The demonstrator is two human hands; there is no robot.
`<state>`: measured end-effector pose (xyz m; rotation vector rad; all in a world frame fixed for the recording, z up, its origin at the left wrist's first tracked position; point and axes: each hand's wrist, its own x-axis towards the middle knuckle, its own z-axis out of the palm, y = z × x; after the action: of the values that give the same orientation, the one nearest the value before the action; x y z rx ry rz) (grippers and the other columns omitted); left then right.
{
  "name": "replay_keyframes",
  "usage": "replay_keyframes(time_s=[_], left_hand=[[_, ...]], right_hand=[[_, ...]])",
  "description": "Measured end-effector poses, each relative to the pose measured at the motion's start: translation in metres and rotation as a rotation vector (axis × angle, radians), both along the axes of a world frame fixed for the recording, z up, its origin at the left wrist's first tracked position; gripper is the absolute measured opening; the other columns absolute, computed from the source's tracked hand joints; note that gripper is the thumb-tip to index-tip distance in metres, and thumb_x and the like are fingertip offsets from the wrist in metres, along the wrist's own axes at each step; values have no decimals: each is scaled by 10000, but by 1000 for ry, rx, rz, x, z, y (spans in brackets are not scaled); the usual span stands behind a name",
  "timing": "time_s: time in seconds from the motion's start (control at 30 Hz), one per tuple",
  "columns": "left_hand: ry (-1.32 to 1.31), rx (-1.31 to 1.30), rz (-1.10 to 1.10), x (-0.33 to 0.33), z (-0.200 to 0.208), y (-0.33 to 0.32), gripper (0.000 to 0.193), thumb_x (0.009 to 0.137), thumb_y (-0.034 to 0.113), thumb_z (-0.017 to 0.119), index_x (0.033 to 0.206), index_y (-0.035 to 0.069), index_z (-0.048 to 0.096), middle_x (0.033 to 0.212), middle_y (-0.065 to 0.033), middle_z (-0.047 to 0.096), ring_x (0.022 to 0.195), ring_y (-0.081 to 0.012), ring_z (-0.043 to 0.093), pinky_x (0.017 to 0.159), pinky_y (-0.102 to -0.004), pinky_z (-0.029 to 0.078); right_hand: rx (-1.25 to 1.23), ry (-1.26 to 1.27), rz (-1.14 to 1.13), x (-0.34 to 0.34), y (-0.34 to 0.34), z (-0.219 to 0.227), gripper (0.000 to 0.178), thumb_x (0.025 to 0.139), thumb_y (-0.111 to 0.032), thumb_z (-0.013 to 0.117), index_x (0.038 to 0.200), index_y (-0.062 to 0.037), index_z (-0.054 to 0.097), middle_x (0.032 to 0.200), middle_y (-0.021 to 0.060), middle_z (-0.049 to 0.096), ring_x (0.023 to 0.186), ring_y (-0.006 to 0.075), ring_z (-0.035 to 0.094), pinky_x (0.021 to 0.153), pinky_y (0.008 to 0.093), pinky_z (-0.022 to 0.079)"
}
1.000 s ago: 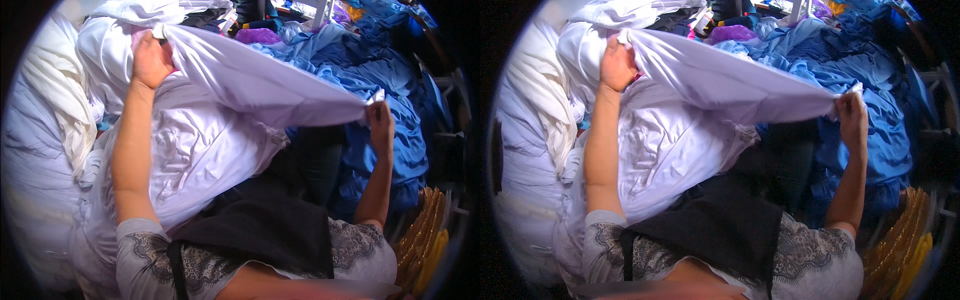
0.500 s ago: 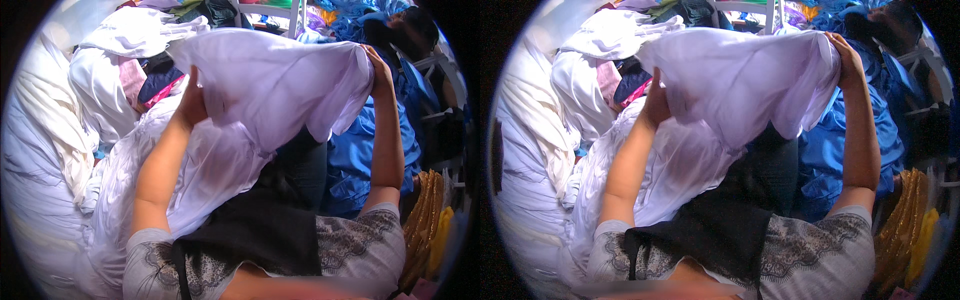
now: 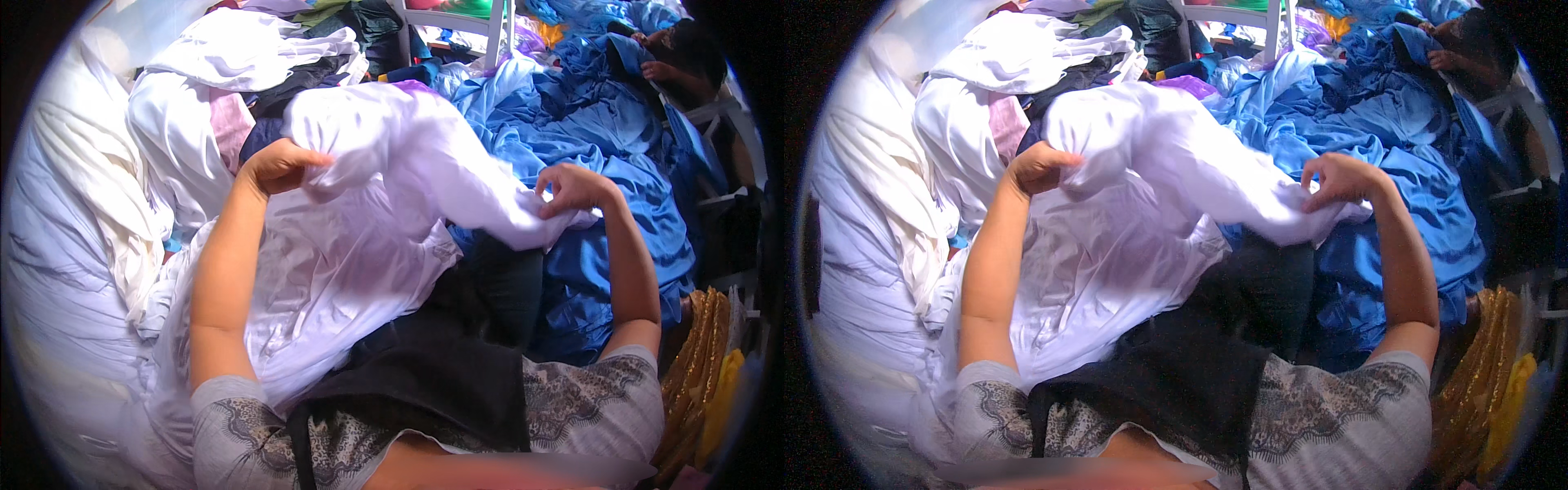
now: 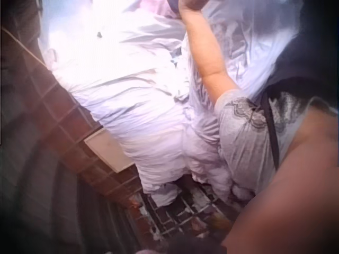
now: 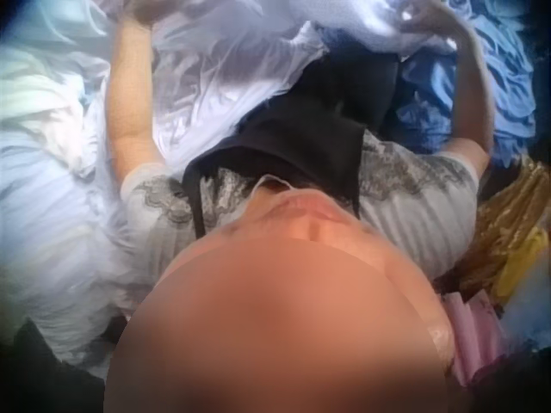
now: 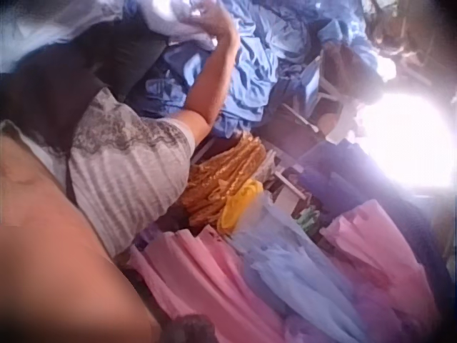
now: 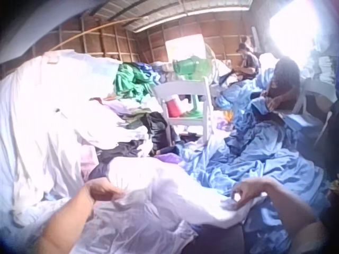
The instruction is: The person repeatedly picks up white garments from a large pile, unfolds them, and folds them by hand. The folded items are placed back into the pile. Other workers are visible in the background handling blue garments.
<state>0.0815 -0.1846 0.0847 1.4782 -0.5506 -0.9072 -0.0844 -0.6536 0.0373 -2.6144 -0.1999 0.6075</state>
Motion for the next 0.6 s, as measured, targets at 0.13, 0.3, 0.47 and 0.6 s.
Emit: replay_keyframes(time_s=[0.13, 0.3, 0.47, 0.6], left_hand=[[33, 81, 380, 37, 45, 18, 310, 852, 52, 627, 1144, -46, 591, 1040, -95, 664, 897, -209, 642, 867, -334, 507], [-193, -270, 468, 103, 94, 35, 366, 925, 144, 555, 1233, -49, 517, 1194, -119, 597, 1084, -207, 570, 994, -349, 431], [-412, -108, 587, 136, 119, 4, 368, 968, 232, 500, 1257, 5, 528, 1216, -92, 587, 1128, -209, 534, 1032, -370, 367], [-530, 689, 208, 120, 110, -38, 767, 737, 636, 690, 1229, 57, 581, 1205, -91, 604, 1155, -216, 525, 1012, -434, 357]], right_hand=[[54, 42, -49, -5, -8, 16, 261, 720, -249, 691, 886, -50, 718, 822, 70, 678, 740, 157, 606, 689, 300, 475], [919, -311, -214, -19, -61, 65, 290, 759, -293, 692, 795, -17, 612, 688, 17, 560, 631, 99, 538, 556, 247, 432], [1259, -545, -114, -6, -77, 111, 308, 834, -316, 677, 978, -58, 589, 860, 32, 579, 731, 121, 559, 653, 246, 454], [1419, -498, -92, 7, -48, 126, 345, 851, -300, 664, 1089, -79, 547, 1006, 62, 557, 882, 169, 542, 771, 283, 440]])
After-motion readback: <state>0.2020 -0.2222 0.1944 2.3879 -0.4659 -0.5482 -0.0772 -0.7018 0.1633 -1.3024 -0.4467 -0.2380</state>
